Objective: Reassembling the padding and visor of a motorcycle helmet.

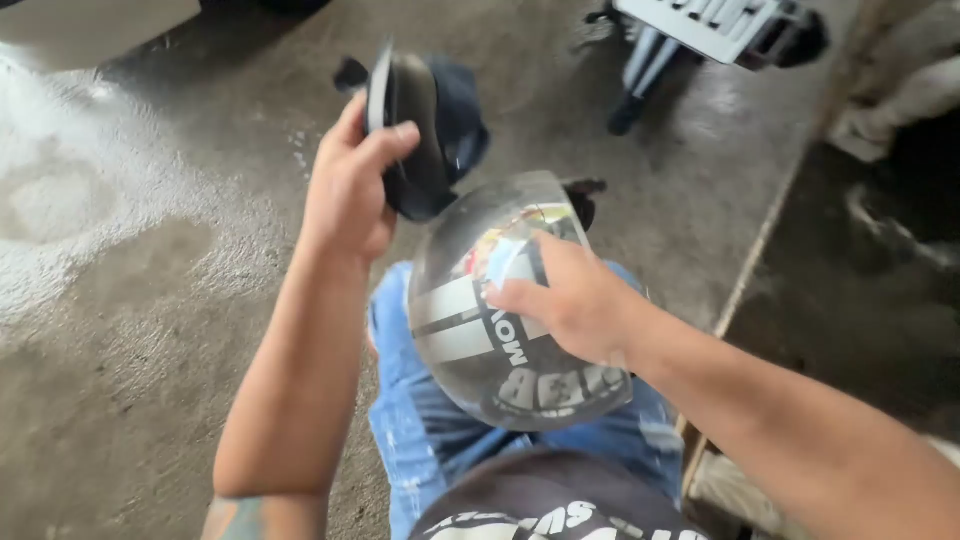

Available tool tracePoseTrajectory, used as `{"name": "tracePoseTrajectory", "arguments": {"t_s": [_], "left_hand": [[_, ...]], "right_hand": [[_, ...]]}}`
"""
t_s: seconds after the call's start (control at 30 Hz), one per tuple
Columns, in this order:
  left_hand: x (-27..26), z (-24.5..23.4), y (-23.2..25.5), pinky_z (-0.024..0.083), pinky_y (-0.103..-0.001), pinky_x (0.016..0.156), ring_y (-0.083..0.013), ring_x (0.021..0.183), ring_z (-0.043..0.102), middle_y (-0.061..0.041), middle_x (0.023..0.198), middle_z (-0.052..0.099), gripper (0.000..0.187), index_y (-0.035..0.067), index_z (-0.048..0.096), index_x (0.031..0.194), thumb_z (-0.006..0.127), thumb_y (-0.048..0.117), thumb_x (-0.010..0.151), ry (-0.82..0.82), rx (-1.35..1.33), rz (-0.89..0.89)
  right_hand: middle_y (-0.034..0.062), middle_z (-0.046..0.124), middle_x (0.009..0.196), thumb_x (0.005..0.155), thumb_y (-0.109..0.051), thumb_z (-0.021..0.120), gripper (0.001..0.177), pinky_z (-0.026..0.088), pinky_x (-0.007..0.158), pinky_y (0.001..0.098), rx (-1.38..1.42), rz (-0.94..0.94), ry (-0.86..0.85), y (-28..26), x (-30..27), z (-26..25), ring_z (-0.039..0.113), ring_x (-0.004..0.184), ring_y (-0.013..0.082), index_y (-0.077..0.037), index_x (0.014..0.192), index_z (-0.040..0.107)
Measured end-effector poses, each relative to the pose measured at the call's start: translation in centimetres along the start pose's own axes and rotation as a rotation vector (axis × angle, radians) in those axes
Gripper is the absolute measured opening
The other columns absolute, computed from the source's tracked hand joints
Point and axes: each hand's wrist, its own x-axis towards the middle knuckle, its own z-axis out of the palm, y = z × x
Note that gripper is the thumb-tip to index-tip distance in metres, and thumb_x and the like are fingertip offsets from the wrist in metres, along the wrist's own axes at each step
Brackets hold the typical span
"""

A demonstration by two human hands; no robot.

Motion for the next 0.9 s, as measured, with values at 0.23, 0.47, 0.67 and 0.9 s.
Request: {"name": "tracePoseTrajectory", "arguments": {"t_s": [0.23,0.47,0.67,0.9], "left_hand": [[-3.8,5.2,5.0,0.06,-0.038,0.1,-0.0238,0.108,0.071,-0.013,0.117,0.069,0.034,-0.002,0.06,0.129,0.055,0.005,0.097,-0.295,-0.248,0.025],[-9.8,7.3,3.9,0.056,-0.04,0.101,-0.0223,0.109,0.068,-0.012,0.123,0.069,0.037,-0.003,0.058,0.139,0.062,0.004,0.103,-0.429,-0.222,-0.106],[-9.6,9.8,3.7,0.055,-0.034,0.101,-0.0209,0.114,0.07,-0.003,0.119,0.067,0.055,0.012,0.063,0.139,0.076,-0.002,0.087,-0.773,0.662,0.35],[-6.6,12.9,2.6,0.053,-0.039,0.078,-0.0265,0.11,0.063,-0.007,0.108,0.057,0.015,0.011,0.066,0.099,0.07,0.007,0.086,-1.011,1.126,1.009]], "right_hand": [[0.0261,0.069,0.111,0.083,-0.052,0.068,0.062,0.051,0.092,0.0469,-0.628,0.144,0.092,4.0,-3.8,7.2,0.066,0.107,0.0407,0.0,0.115,0.054],[0.0395,0.058,0.121,0.087,-0.049,0.066,0.075,0.045,0.099,0.0522,-0.546,-0.063,0.047,7.8,-3.1,11.4,0.059,0.114,0.0512,0.009,0.126,0.04],[0.0321,0.059,0.135,0.092,-0.048,0.064,0.073,0.037,0.111,0.0457,-0.426,-0.3,-0.087,8.9,-1.2,8.6,0.055,0.132,0.0419,0.007,0.138,0.049],[0.0345,0.049,0.141,0.098,-0.035,0.06,0.072,0.036,0.105,0.0488,-0.719,-0.361,-0.382,3.8,-8.9,5.5,0.048,0.13,0.0465,0.014,0.145,0.035]]}}
